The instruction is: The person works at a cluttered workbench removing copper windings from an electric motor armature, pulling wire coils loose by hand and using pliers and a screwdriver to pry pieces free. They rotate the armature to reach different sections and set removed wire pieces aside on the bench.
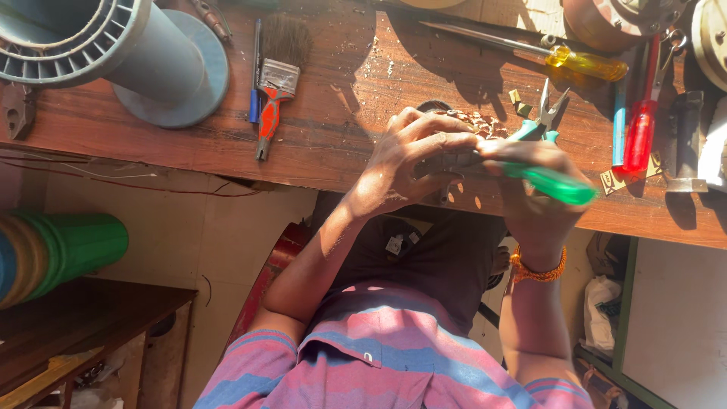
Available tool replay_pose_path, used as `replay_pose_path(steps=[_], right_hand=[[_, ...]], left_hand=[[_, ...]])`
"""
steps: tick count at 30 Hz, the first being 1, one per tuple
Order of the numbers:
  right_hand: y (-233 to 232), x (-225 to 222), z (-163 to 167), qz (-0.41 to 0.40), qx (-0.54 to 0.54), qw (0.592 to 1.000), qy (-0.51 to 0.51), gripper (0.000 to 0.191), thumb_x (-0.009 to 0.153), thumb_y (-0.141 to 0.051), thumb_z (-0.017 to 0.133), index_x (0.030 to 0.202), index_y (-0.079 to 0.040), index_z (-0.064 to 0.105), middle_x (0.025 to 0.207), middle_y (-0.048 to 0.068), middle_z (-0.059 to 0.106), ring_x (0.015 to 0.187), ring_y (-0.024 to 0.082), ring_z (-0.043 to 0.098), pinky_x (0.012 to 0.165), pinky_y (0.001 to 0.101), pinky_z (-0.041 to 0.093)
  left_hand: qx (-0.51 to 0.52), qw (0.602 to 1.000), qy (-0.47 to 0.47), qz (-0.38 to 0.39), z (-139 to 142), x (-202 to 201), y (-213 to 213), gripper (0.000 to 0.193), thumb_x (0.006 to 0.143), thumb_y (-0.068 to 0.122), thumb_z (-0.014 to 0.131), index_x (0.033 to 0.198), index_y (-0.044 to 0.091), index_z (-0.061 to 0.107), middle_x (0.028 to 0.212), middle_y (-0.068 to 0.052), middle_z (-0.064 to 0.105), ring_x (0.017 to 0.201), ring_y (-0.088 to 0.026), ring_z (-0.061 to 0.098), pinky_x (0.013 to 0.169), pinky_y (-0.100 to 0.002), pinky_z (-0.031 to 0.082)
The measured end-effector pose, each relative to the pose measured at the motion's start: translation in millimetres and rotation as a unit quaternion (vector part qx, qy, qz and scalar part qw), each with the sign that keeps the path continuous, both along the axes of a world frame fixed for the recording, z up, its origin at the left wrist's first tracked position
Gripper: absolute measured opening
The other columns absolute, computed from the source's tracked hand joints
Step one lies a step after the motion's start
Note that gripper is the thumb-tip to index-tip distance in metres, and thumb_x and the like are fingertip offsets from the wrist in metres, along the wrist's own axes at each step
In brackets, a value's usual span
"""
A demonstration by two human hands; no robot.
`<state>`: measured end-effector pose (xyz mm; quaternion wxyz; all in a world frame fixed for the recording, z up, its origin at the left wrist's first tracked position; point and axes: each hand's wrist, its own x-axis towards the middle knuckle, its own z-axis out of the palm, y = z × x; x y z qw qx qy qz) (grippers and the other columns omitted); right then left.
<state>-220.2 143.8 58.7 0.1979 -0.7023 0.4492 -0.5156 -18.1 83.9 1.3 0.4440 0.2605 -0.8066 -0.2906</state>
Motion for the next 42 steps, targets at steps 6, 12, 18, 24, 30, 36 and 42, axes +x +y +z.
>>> replay_pose_path(steps=[6,12,18,24,30,36,42], right_hand=[[13.0,-4.1,-28.8,-0.064,-0.006,0.992,-0.106,0.018,0.107,0.010,0.074,0.112,0.002,0.058,0.103,0.017,0.070,0.096,0.026,0.075,0.087,0.0376,0.063],[25.6,-3.9,-51.9,-0.024,-0.074,0.982,-0.171,0.026,0.104,0.004,0.074,0.113,-0.002,0.051,0.103,0.020,0.069,0.096,0.033,0.076,0.088,0.0458,0.066],[26.7,-4.9,-58.0,-0.030,-0.084,0.986,-0.142,0.023,0.104,0.000,0.073,0.112,-0.001,0.051,0.104,0.021,0.072,0.096,0.033,0.077,0.089,0.0450,0.066],[23.8,9.5,-63.1,-0.067,-0.101,0.980,-0.158,0.024,0.103,0.001,0.073,0.113,0.001,0.050,0.105,0.022,0.071,0.097,0.033,0.076,0.089,0.0446,0.066],[23.8,16.4,-55.8,-0.069,-0.098,0.984,-0.132,0.022,0.104,-0.001,0.071,0.113,0.001,0.051,0.106,0.021,0.071,0.099,0.032,0.076,0.091,0.0424,0.066],[28.4,-1.7,-24.7,-0.039,0.001,0.999,-0.024,0.014,0.104,0.001,0.073,0.109,-0.002,0.061,0.105,0.017,0.074,0.102,0.028,0.076,0.092,0.0341,0.061],[26.0,2.6,-20.6,-0.048,-0.006,0.998,0.026,0.014,0.097,0.001,0.075,0.105,-0.002,0.064,0.107,0.016,0.074,0.101,0.026,0.075,0.085,0.0323,0.059]], left_hand=[[0.012,1.000,0.003,-0.015,4.9,-0.9,-2.4,0.052,0.086,0.027,0.085,0.134,0.023,0.066,0.134,0.003,0.065,0.128,-0.021,0.060,0.109,-0.038,0.043],[0.009,1.000,0.000,0.009,9.8,-1.7,1.3,0.051,0.087,0.026,0.085,0.135,0.024,0.067,0.133,0.003,0.066,0.125,-0.020,0.058,0.109,-0.036,0.043],[0.022,1.000,-0.001,0.001,13.9,-1.1,3.1,0.049,0.087,0.025,0.085,0.133,0.024,0.068,0.133,0.004,0.066,0.126,-0.019,0.060,0.110,-0.036,0.043],[-0.011,0.999,0.020,0.025,15.0,-4.6,8.5,0.053,0.086,0.026,0.087,0.134,0.022,0.065,0.132,0.002,0.064,0.126,-0.020,0.058,0.110,-0.038,0.043],[-0.044,0.985,0.035,0.166,6.0,-27.5,19.8,0.053,0.079,0.028,0.091,0.128,0.026,0.069,0.122,0.007,0.064,0.113,-0.018,0.059,0.102,-0.037,0.047],[-0.055,0.983,0.042,0.170,-3.3,-30.7,16.1,0.048,0.078,0.027,0.092,0.123,0.028,0.073,0.119,0.009,0.066,0.111,-0.016,0.059,0.099,-0.037,0.047],[-0.039,0.980,0.062,0.187,-3.0,-35.4,18.9,0.044,0.078,0.027,0.091,0.119,0.028,0.074,0.116,0.010,0.066,0.109,-0.016,0.060,0.098,-0.035,0.047]])
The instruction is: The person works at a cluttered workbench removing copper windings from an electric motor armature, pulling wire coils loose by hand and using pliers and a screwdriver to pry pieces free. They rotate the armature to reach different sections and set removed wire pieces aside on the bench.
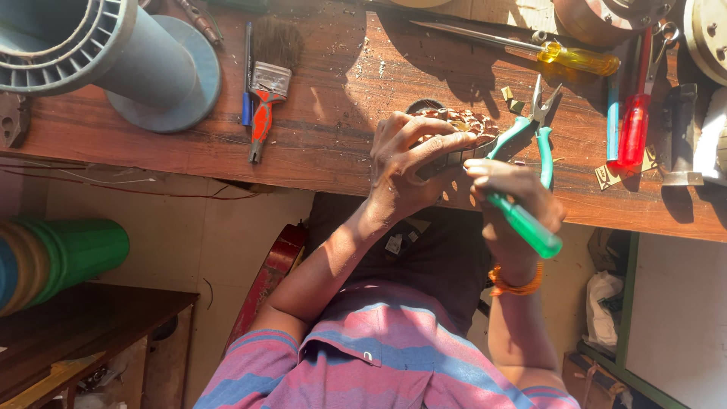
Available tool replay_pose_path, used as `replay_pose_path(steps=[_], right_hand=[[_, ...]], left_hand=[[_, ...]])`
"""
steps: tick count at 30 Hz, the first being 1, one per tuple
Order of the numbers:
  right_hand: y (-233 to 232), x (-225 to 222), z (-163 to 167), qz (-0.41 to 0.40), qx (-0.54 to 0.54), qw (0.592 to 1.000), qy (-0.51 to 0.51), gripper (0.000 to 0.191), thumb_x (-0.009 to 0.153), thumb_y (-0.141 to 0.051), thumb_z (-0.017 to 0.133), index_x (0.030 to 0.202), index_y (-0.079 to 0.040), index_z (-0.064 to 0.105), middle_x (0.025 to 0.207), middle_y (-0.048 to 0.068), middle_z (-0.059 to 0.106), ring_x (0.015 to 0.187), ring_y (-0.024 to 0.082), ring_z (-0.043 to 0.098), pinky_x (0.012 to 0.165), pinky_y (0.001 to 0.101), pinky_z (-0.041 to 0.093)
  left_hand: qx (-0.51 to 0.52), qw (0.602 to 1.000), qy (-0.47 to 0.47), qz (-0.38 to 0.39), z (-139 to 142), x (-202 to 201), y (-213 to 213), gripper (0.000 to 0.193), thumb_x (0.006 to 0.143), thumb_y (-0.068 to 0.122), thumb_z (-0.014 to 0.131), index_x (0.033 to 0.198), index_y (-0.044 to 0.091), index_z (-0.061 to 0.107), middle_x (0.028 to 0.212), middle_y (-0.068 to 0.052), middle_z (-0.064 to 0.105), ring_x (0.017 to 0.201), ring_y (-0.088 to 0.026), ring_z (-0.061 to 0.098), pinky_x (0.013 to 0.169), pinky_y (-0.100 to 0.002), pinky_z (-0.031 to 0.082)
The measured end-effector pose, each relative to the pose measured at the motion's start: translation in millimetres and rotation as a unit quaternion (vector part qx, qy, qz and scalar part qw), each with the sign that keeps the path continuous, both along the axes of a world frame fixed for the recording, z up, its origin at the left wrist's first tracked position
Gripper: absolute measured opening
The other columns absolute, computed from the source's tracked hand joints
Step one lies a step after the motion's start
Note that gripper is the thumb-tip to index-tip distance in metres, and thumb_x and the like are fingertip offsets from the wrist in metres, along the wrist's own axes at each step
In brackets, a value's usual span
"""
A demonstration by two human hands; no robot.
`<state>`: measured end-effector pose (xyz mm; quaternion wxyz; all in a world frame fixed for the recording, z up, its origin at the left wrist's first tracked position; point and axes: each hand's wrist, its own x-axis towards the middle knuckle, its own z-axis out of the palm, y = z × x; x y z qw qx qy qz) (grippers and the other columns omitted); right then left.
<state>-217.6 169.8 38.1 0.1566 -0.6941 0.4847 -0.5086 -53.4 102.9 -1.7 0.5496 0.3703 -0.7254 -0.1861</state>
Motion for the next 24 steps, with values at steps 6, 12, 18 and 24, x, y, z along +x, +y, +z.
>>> replay_pose_path(steps=[6,12,18,24], right_hand=[[6.2,17.9,-3.5,-0.021,-0.066,0.997,-0.012,0.012,0.097,0.004,0.069,0.106,0.000,0.063,0.107,0.015,0.073,0.107,0.029,0.076,0.088,0.0329,0.060],[2.8,21.0,12.3,-0.029,-0.044,0.998,0.043,0.013,0.096,0.010,0.072,0.105,0.002,0.066,0.105,0.016,0.073,0.101,0.028,0.075,0.090,0.0344,0.059],[5.8,31.4,2.0,-0.021,-0.061,0.998,-0.017,0.014,0.098,0.011,0.068,0.107,0.002,0.064,0.109,0.015,0.071,0.106,0.027,0.073,0.095,0.0342,0.058],[-0.9,-1.0,-0.7,0.003,0.007,1.000,-0.010,0.016,0.103,0.011,0.068,0.113,0.000,0.063,0.111,0.014,0.069,0.098,0.023,0.072,0.088,0.0323,0.058]], left_hand=[[0.000,1.000,0.014,-0.002,-0.9,-1.2,0.9,0.046,0.076,0.025,0.091,0.119,0.028,0.074,0.117,0.010,0.068,0.108,-0.016,0.059,0.098,-0.035,0.047],[0.013,1.000,0.024,-0.007,2.4,0.0,3.7,0.045,0.076,0.022,0.091,0.117,0.029,0.075,0.117,0.011,0.067,0.108,-0.016,0.061,0.096,-0.031,0.048],[0.018,0.999,0.028,-0.012,5.6,1.7,3.8,0.045,0.075,0.021,0.092,0.117,0.027,0.075,0.117,0.009,0.069,0.106,-0.017,0.059,0.099,-0.033,0.049],[0.012,1.000,0.017,-0.021,4.4,3.2,2.2,0.043,0.077,0.025,0.093,0.116,0.027,0.075,0.117,0.010,0.070,0.105,-0.016,0.061,0.098,-0.034,0.047]])
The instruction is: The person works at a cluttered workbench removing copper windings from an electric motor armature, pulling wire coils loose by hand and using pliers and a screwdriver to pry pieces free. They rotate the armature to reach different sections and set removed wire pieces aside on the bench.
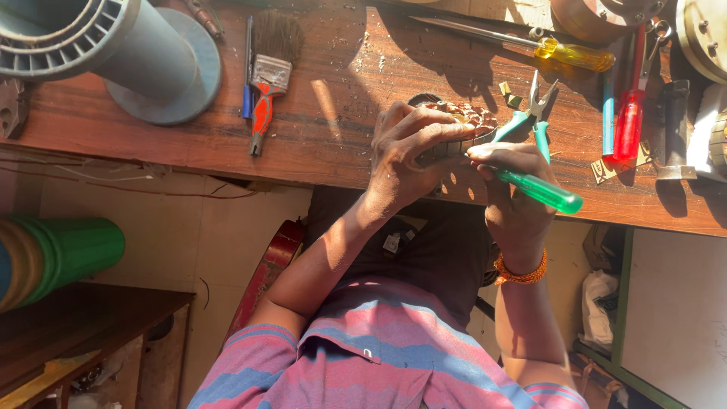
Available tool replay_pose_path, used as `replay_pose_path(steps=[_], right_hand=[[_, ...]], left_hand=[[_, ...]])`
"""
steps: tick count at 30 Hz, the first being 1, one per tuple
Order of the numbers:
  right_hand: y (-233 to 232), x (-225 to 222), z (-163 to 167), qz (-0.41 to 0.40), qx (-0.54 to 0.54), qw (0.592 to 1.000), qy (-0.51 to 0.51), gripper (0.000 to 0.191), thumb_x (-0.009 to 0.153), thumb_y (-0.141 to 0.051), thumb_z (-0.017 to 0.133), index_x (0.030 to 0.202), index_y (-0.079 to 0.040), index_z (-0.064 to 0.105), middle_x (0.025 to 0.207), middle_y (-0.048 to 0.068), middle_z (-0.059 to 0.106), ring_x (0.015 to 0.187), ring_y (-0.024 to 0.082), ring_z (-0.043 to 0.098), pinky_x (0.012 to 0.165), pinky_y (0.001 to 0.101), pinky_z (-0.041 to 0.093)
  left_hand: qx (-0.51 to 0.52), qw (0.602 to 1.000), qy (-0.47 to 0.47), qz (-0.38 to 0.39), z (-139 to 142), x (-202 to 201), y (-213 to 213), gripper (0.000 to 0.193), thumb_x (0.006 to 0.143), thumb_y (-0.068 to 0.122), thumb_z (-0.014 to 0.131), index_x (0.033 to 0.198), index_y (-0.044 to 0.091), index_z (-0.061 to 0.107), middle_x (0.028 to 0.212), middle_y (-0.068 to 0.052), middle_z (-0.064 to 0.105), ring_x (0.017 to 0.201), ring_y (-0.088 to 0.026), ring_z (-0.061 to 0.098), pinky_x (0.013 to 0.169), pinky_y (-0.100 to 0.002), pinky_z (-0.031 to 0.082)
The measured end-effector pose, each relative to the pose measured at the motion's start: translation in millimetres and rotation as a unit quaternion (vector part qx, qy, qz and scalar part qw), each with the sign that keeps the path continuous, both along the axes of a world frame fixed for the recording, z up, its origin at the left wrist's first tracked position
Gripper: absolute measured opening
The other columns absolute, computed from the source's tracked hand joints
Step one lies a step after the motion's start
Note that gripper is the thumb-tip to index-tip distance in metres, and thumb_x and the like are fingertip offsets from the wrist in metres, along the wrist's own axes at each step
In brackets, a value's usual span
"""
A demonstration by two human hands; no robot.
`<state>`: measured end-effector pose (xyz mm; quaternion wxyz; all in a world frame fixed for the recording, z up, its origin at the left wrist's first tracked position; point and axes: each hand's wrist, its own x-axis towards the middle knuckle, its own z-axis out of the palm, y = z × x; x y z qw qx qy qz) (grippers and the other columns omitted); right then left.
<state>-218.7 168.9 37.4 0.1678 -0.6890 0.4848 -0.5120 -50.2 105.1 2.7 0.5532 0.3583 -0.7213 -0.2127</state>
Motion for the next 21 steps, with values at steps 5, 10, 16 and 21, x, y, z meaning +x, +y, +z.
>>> replay_pose_path(steps=[5,10,16,21], right_hand=[[-0.7,-0.1,-13.9,0.011,-0.085,0.996,0.040,0.014,0.101,0.007,0.066,0.108,-0.004,0.061,0.107,0.013,0.069,0.100,0.024,0.072,0.088,0.0331,0.058],[-0.5,-2.1,-13.6,0.008,-0.060,0.998,0.015,0.017,0.100,0.007,0.071,0.111,-0.003,0.064,0.108,0.012,0.069,0.098,0.022,0.071,0.086,0.0310,0.057],[3.1,10.2,0.4,-0.038,0.009,0.999,0.002,0.021,0.098,0.015,0.070,0.113,0.001,0.068,0.110,0.012,0.070,0.102,0.020,0.071,0.087,0.0290,0.057],[-0.2,5.4,15.9,0.003,0.092,0.993,-0.080,0.031,0.095,0.022,0.052,0.116,0.004,0.068,0.111,0.009,0.070,0.105,0.016,0.072,0.092,0.0268,0.060]], left_hand=[[-0.002,1.000,0.010,0.003,-1.4,-0.5,0.7,0.043,0.076,0.024,0.092,0.116,0.027,0.075,0.117,0.010,0.069,0.106,-0.016,0.060,0.099,-0.033,0.048],[0.007,1.000,-0.012,0.000,-0.2,0.6,0.3,0.045,0.075,0.026,0.092,0.116,0.027,0.074,0.117,0.010,0.070,0.107,-0.017,0.060,0.100,-0.034,0.046],[0.002,0.995,-0.042,-0.085,3.6,19.4,-6.4,0.056,0.079,0.026,0.091,0.130,0.026,0.068,0.126,0.008,0.065,0.114,-0.019,0.057,0.103,-0.037,0.043],[0.003,0.992,-0.045,-0.121,1.1,26.2,-11.8,0.055,0.084,0.023,0.089,0.134,0.025,0.067,0.128,0.007,0.065,0.119,-0.020,0.058,0.107,-0.038,0.045]])
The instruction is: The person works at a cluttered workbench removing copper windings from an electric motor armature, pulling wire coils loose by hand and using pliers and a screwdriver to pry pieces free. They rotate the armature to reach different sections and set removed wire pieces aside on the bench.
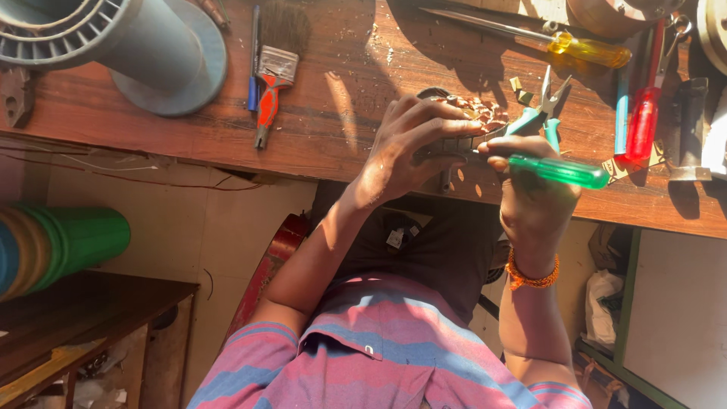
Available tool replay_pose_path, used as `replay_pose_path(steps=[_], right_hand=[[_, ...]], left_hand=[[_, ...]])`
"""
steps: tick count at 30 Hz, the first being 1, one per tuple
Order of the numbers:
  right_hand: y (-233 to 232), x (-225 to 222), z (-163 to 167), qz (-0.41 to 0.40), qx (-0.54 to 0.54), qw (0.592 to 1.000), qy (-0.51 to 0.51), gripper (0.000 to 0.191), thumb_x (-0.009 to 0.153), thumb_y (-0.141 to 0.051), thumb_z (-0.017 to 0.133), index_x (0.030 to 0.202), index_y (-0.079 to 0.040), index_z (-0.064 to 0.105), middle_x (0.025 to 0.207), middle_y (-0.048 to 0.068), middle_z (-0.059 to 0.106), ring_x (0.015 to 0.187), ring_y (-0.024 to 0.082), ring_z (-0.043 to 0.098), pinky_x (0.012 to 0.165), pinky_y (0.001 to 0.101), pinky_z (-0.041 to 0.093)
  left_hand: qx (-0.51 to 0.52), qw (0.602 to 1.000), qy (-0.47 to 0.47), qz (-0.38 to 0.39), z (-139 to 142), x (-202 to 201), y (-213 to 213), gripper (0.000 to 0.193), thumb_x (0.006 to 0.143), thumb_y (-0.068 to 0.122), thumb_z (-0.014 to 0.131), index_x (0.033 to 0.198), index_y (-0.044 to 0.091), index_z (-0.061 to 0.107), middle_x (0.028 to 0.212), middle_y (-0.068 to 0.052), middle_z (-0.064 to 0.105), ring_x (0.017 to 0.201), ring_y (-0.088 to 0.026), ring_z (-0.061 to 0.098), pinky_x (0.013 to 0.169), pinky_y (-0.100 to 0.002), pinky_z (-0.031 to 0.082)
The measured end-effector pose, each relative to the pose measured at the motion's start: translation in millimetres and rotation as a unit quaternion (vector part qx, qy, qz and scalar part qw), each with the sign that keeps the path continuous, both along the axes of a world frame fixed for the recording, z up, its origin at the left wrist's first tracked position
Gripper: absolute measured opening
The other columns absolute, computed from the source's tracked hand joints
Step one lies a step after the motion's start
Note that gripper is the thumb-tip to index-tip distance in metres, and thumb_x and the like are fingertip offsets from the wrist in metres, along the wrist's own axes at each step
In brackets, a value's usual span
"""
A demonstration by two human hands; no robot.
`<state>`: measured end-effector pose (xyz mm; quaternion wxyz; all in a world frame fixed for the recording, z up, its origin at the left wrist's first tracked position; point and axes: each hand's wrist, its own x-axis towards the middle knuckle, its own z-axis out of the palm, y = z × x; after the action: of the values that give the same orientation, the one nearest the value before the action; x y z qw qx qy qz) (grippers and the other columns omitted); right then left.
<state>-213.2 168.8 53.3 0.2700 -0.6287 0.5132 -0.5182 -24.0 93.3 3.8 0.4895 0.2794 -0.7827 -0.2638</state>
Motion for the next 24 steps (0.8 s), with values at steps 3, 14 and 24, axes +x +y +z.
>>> replay_pose_path(steps=[3,14,24], right_hand=[[1.0,-2.9,2.9,-0.011,0.011,1.000,0.023,0.027,0.100,0.023,0.056,0.115,0.005,0.069,0.113,0.009,0.070,0.106,0.017,0.071,0.092,0.0273,0.059],[1.6,9.1,-12.2,-0.006,-0.106,0.992,0.063,0.024,0.090,0.010,0.059,0.111,0.002,0.067,0.112,0.013,0.070,0.104,0.024,0.070,0.086,0.0285,0.056],[-10.0,-28.9,2.1,0.061,-0.090,0.978,0.176,0.011,0.104,0.007,0.066,0.111,-0.001,0.067,0.110,0.012,0.070,0.101,0.024,0.072,0.087,0.0316,0.058]], left_hand=[[0.009,1.000,0.004,-0.004,-2.9,-3.8,-3.3,0.054,0.084,0.023,0.089,0.133,0.026,0.067,0.125,0.007,0.066,0.116,-0.019,0.060,0.105,-0.037,0.045],[-0.010,0.999,0.009,0.044,-3.6,-11.8,0.3,0.049,0.083,0.025,0.088,0.129,0.025,0.069,0.120,0.004,0.065,0.109,-0.022,0.057,0.100,-0.038,0.046],[-0.013,0.999,0.009,0.040,-3.8,-13.5,-0.2,0.044,0.084,0.022,0.088,0.125,0.020,0.070,0.118,0.003,0.065,0.107,-0.022,0.056,0.099,-0.038,0.046]])
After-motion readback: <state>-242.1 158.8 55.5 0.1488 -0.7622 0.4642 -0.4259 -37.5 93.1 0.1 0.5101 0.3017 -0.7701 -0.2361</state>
